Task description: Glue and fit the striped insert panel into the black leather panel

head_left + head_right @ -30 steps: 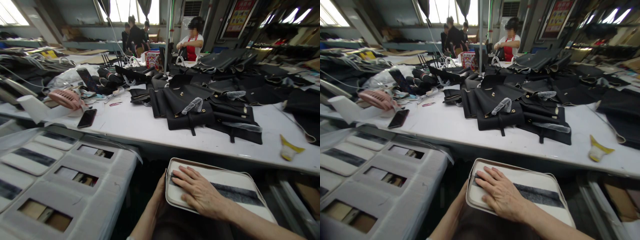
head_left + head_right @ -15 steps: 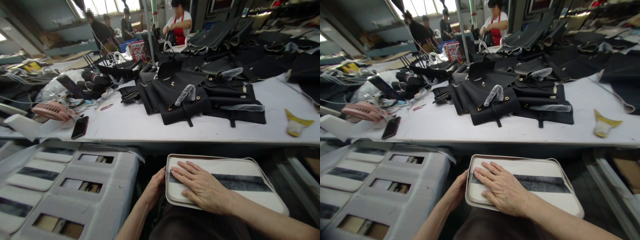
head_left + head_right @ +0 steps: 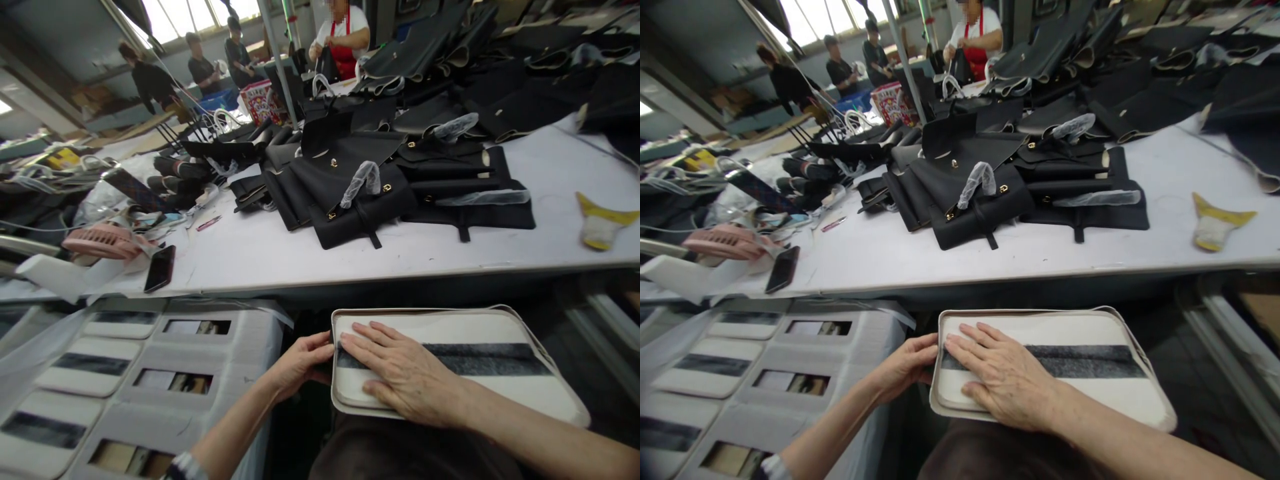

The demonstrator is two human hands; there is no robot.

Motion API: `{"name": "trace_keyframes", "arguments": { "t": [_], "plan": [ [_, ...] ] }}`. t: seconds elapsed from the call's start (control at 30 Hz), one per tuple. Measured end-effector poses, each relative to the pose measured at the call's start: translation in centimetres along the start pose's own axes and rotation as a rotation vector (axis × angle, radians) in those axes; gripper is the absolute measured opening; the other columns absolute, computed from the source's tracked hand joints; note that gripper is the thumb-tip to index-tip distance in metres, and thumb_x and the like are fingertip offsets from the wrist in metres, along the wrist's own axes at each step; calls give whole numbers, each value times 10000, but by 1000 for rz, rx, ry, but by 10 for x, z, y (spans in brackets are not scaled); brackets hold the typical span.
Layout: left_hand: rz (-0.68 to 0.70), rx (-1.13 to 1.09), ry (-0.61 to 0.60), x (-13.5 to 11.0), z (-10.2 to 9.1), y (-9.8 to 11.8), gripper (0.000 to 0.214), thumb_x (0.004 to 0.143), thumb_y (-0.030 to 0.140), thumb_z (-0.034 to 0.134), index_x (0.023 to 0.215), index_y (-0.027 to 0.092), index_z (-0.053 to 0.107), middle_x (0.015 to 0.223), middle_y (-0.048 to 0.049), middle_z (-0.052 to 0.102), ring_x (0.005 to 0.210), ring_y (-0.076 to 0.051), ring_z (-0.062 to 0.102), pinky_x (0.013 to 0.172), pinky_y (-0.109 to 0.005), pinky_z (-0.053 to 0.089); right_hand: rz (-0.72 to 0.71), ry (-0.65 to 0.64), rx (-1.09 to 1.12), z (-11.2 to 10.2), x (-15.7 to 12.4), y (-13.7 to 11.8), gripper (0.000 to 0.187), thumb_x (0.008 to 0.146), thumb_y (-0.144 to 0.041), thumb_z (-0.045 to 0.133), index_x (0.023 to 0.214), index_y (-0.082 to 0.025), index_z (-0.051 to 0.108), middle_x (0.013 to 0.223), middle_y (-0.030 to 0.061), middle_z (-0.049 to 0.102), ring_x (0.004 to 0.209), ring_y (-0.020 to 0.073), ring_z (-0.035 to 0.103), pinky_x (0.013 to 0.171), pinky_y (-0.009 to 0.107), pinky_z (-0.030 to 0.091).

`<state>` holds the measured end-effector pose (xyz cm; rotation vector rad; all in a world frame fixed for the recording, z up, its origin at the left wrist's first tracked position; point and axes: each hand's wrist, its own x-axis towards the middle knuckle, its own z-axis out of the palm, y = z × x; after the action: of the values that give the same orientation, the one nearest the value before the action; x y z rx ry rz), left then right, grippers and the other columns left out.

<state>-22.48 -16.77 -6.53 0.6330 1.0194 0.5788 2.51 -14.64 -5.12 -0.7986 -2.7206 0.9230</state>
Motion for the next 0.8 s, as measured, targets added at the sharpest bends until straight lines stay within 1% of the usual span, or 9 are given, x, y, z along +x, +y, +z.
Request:
{"name": "trace_keyframes", "arguments": {
  "t": [0.1,0.17,0.37,0.47,0.57,0.67,0.73,0.77,0.8],
  "plan": [
    [-36,49,-35,0,0,9,488,844,352,686,1302,214,589,1291,-146,595,1122,-330,594,757,-364,573,30,0,-10,1,-1,0,722,920,-362,534,1538,-243,181,1575,55,274,1469,217,205,1235,431,176],
    [-61,73,-52,0,0,12,488,847,341,681,1308,214,583,1304,-147,585,1130,-331,589,723,-343,578,24,0,-18,2,-2,0,736,915,-360,537,1540,-242,168,1576,52,269,1473,207,191,1237,423,167],
    [-80,109,-73,1,1,16,485,820,357,709,1272,213,610,1309,-146,578,1113,-336,592,637,-315,591,1,43,-45,4,-4,1,816,888,-311,554,1546,-261,74,1608,23,98,1480,189,158,1237,416,162],
    [-95,121,-89,3,3,19,516,800,375,730,1274,210,609,1307,-153,578,1115,-341,588,638,-329,600,-6,54,-29,4,-6,1,812,886,-311,558,1546,-254,87,1605,27,123,1478,191,170,1237,416,163],
    [-105,144,-95,4,3,24,522,808,375,717,1290,215,597,1323,-145,569,1138,-337,575,626,-302,596,-26,58,8,4,-5,2,831,876,-292,568,1545,-263,77,1603,28,135,1474,198,184,1237,418,162],
    [-77,191,-67,1,3,27,547,810,398,700,1311,216,581,1313,-138,581,1142,-334,575,601,-274,583,-23,38,25,6,0,6,870,859,-277,586,1546,-270,52,1604,22,106,1477,213,173,1238,427,158],
    [-72,259,-42,0,8,25,562,781,439,713,1290,227,602,1285,-127,607,1104,-331,600,594,-280,576,-2,25,-5,4,1,9,883,853,-312,592,1548,-245,51,1600,32,92,1473,233,188,1232,438,188],
    [-58,305,-3,2,13,23,562,750,474,728,1252,241,631,1256,-117,629,1068,-328,619,590,-294,574,-4,20,-41,0,0,9,872,860,-340,577,1549,-214,58,1595,45,99,1466,235,212,1224,431,219],
    [-49,361,85,8,19,21,548,698,514,755,1186,279,672,1216,-96,658,1023,-327,640,582,-320,574,-17,9,-91,-6,-4,8,837,874,-368,545,1549,-204,78,1588,41,114,1456,224,242,1213,408,256]
  ]
}}
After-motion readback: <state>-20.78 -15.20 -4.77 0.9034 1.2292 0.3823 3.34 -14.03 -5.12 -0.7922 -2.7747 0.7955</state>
